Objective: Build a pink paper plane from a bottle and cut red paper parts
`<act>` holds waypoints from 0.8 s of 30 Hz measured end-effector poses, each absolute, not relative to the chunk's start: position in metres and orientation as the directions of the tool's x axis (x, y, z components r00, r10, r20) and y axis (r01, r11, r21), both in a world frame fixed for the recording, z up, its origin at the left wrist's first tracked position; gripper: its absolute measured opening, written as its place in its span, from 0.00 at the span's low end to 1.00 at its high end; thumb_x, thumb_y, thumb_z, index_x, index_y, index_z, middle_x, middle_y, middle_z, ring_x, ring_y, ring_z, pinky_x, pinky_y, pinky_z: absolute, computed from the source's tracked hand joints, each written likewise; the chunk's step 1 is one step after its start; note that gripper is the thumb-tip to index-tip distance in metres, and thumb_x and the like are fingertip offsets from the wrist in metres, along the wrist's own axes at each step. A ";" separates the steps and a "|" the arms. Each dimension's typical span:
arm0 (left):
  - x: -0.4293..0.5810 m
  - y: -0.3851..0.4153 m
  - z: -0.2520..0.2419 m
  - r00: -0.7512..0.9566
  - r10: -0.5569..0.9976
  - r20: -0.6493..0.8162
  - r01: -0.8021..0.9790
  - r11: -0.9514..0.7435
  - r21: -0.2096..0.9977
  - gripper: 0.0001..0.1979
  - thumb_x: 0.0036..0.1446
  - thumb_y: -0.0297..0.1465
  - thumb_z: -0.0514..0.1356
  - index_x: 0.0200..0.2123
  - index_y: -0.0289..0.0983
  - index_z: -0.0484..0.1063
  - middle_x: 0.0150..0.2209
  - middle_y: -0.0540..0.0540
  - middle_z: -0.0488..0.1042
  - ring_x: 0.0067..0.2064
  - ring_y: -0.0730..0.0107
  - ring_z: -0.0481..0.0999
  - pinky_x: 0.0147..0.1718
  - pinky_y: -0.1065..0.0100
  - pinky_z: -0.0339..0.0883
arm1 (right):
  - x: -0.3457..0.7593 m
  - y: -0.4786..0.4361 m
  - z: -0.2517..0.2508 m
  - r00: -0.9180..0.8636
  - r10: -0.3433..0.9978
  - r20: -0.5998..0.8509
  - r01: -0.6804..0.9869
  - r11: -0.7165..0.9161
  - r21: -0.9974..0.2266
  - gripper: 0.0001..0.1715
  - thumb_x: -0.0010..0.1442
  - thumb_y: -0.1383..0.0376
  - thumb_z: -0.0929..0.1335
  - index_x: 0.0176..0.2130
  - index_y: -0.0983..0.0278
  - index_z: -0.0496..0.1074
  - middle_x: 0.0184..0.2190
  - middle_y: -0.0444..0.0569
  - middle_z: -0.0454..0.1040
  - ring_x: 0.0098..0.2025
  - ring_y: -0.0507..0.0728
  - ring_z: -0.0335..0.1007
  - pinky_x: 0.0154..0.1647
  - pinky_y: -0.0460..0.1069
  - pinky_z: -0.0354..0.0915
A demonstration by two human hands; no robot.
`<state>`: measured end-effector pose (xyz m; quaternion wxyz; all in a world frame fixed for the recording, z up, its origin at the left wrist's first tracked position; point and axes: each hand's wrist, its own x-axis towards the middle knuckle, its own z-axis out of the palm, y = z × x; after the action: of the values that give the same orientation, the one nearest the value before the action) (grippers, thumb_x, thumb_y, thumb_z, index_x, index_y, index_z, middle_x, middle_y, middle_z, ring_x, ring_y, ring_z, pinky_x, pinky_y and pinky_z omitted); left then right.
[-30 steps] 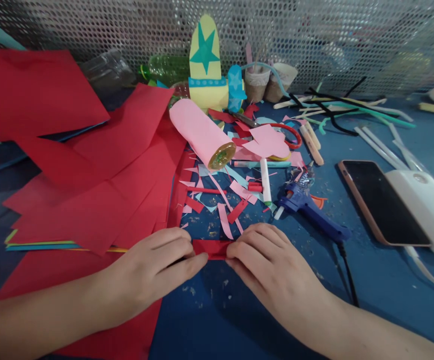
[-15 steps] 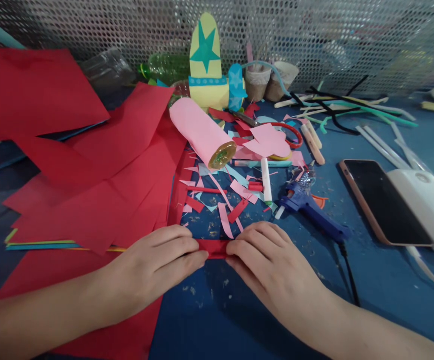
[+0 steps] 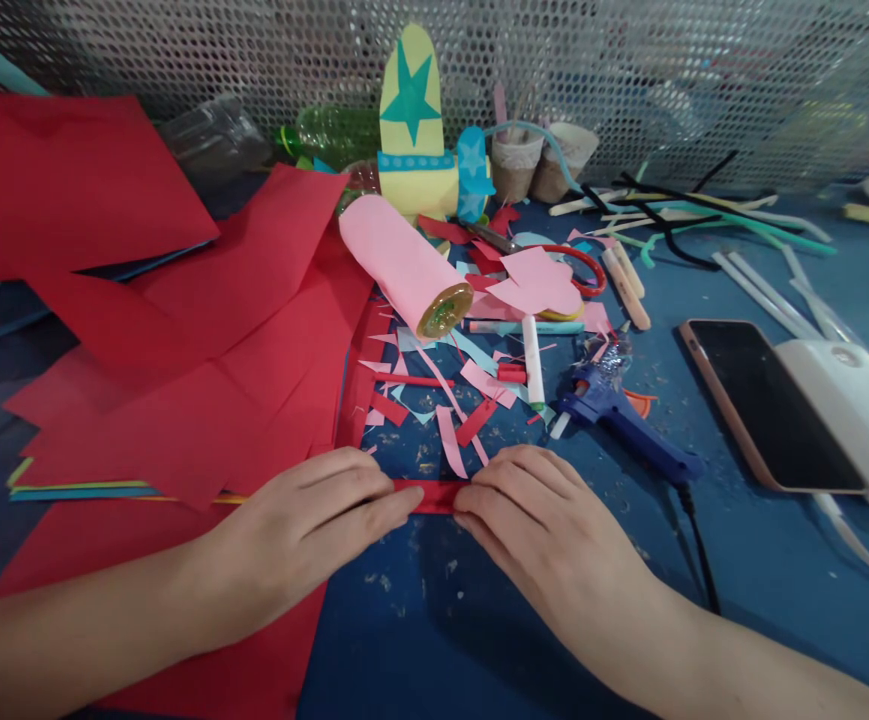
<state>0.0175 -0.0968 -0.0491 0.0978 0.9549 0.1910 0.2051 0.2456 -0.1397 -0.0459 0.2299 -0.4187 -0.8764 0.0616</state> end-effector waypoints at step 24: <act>0.019 -0.097 -0.052 0.881 0.398 0.255 0.301 -0.888 0.347 0.15 0.67 0.21 0.46 0.39 0.31 0.73 0.33 0.46 0.71 0.36 0.70 0.67 0.42 0.67 0.68 | 0.246 -0.143 -0.049 -0.528 0.771 0.355 0.667 0.636 -0.388 0.08 0.66 0.69 0.64 0.38 0.64 0.72 0.32 0.44 0.77 0.39 0.55 0.71 0.49 0.52 0.64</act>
<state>0.0195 -0.0974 -0.0515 0.1502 0.9581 0.1825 0.1620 0.2460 -0.1430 -0.0486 0.2533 -0.4144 -0.8681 0.1025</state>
